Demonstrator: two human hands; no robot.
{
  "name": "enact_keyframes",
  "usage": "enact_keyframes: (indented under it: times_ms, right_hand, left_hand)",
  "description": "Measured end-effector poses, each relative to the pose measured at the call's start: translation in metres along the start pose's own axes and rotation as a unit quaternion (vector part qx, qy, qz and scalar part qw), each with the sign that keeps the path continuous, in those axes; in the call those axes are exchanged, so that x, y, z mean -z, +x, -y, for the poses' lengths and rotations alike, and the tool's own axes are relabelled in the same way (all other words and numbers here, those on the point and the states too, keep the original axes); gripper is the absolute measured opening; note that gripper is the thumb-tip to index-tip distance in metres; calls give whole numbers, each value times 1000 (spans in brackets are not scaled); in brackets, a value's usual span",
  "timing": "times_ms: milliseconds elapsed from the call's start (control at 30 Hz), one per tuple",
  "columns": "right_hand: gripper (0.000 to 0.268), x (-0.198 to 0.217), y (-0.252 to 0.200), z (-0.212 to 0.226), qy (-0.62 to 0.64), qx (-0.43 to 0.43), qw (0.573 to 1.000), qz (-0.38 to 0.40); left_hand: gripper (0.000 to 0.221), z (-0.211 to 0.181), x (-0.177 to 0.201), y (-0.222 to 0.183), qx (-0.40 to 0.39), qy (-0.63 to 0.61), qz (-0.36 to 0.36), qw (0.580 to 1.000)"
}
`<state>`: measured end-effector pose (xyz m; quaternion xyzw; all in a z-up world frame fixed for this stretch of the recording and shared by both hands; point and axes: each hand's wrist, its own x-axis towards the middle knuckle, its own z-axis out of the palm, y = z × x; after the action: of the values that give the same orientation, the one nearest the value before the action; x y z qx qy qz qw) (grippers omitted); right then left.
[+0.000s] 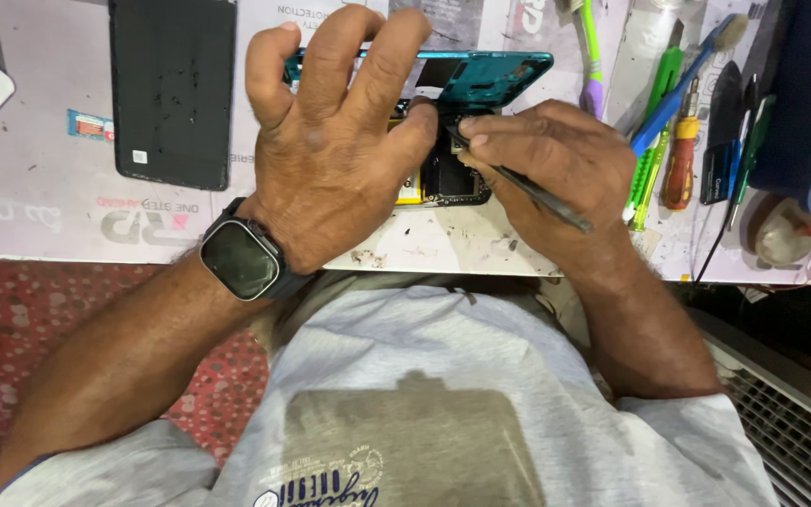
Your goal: The person disassembles a teal smartphone, removes the back cover, and uses a toothbrush and tweezers to clean and adjust internal components including the battery and motherboard. The device remains open at the end.
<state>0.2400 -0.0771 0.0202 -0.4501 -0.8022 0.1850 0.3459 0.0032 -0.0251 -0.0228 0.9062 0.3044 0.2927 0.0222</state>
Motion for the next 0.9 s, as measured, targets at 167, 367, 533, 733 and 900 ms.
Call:
enact_keyframes:
  times_ms: [167,367,533,733,900]
  right_hand:
    - [17,7,-4,-3,113,-19,990,-79]
    - [17,30,1,-17,143,-100,973,-151]
    - [39,27,13,-16,-35,-128,991,-25]
    - [29,17,10,-17,-16,-130,991,-19]
    - [14,15,10,-28,1,-169,986,-8]
  left_hand:
    - [9,1,1,-2,-3,-8,1,1000]
    - [7,-1,4,1,-8,-2,5,1000]
    - [10,-3,9,7,-3,-2,20,1000]
    - [6,-5,8,4,-8,34,29,999]
    - [13,-5,8,3,-4,-23,58,998]
